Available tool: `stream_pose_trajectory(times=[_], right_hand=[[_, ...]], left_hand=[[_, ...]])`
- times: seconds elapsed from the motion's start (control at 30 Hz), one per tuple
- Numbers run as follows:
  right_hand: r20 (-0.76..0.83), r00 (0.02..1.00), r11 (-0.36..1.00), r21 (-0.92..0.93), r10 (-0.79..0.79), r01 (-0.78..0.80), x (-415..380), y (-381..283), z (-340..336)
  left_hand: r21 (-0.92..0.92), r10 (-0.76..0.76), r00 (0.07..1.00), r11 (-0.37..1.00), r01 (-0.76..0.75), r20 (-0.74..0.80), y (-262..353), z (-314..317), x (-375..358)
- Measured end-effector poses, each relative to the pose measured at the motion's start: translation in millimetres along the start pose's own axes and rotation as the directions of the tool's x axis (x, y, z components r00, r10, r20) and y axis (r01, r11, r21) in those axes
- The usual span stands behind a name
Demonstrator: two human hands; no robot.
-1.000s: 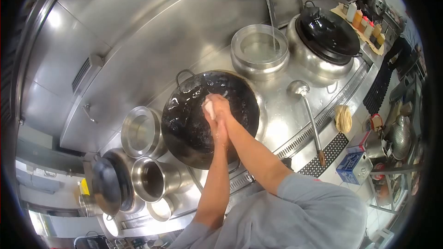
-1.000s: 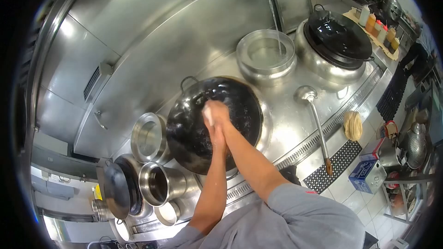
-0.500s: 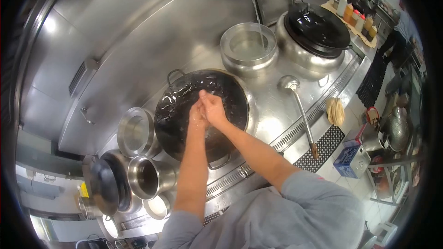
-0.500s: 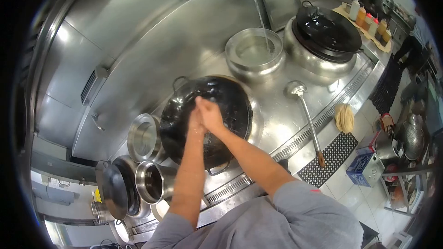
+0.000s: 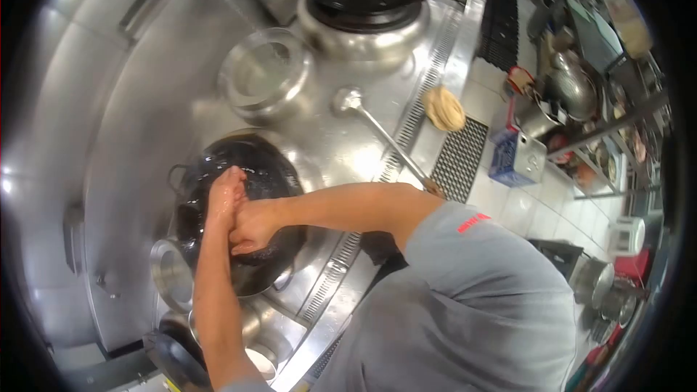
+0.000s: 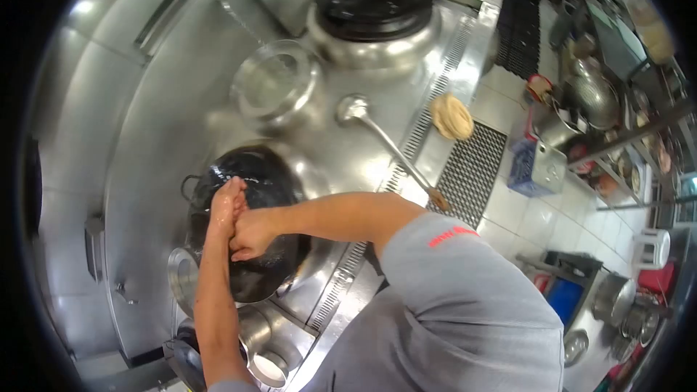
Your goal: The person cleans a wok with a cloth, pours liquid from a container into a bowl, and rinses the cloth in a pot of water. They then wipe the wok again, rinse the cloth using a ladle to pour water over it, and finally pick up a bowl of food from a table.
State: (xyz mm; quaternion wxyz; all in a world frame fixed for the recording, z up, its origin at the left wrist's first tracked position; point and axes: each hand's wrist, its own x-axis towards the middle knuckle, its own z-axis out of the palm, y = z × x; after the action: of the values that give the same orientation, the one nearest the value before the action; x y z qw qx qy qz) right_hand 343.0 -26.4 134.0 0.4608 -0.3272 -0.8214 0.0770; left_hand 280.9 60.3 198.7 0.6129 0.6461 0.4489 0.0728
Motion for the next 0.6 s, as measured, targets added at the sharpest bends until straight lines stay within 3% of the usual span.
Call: stream_pose_trajectory(times=[0.03,0.07,0.13,0.17,0.2,0.23,0.27,0.3,0.33,0.37,0.4,0.43,0.47,0.5,0.53,0.57,0.6], right_hand=[[0.047,0.999,0.999,-0.039,-0.018,0.02,-5,6,1],[0.1,0.994,0.997,-0.064,-0.046,0.052,-11,9,4],[0.139,0.99,1.0,0.002,0.017,-0.017,-27,8,3],[0.105,0.992,0.997,0.012,-0.076,0.075,-37,23,17],[0.303,0.949,0.996,-0.04,0.093,-0.085,-41,8,-19],[0.316,0.93,0.981,-0.108,0.187,-0.16,-52,6,-35],[0.328,0.887,0.941,-0.208,0.326,-0.269,-58,-12,-70],[0.064,0.936,0.936,-0.087,0.346,-0.34,-73,-19,-85],[0.128,0.856,0.865,-0.073,0.501,-0.496,-98,-21,-105],[0.089,0.752,0.757,-0.075,0.653,-0.649,-122,-32,-123],[0.043,0.623,0.625,-0.075,0.781,-0.777,-144,-41,-141],[0.052,0.562,0.565,-0.077,0.825,-0.822,-169,-48,-149],[0.06,0.496,0.5,-0.078,0.866,-0.863,-199,-52,-147],[0.084,0.444,0.451,-0.119,0.892,-0.884,-234,-46,-132],[0.107,0.392,0.405,-0.156,0.914,-0.901,-270,-39,-111],[0.092,0.353,0.363,-0.311,0.931,-0.878,-294,-42,-93],[0.076,0.341,0.337,-0.461,0.937,-0.821,-310,-45,-76]], left_hand=[[0.107,0.015,0.999,0.994,-0.011,-0.039,-4,3,4],[0.546,0.181,0.983,0.826,-0.137,-0.026,-20,1,28],[0.871,0.416,0.903,0.396,-0.289,0.11,-22,32,33],[0.847,0.412,0.907,0.448,-0.286,0.088,-19,46,33],[0.791,0.517,0.848,0.466,-0.396,0.119,-30,50,46],[0.674,0.26,0.964,0.703,-0.226,0.052,1,72,32],[0.309,0.177,0.983,0.933,-0.186,0.058,21,94,10],[0.226,0.213,0.976,0.95,-0.216,0.042,12,105,4],[0.139,0.264,0.964,0.954,-0.265,0.025,6,114,2],[0.053,0.321,0.947,0.946,-0.321,0.006,2,123,2],[0.28,0.393,0.919,0.882,-0.378,0.003,-28,133,6],[0.491,0.46,0.888,0.769,-0.41,0.02,-59,146,2],[0.596,0.104,0.989,0.789,-0.148,0.107,-55,166,-31],[0.645,0.243,0.941,0.685,-0.339,0.237,-98,183,-44],[0.765,0.021,0.931,0.563,-0.313,0.365,-114,208,-64],[0.689,0.051,0.889,0.613,-0.387,0.454,-145,224,-83],[0.652,0.281,0.844,0.541,-0.532,0.456,-211,237,-93]])
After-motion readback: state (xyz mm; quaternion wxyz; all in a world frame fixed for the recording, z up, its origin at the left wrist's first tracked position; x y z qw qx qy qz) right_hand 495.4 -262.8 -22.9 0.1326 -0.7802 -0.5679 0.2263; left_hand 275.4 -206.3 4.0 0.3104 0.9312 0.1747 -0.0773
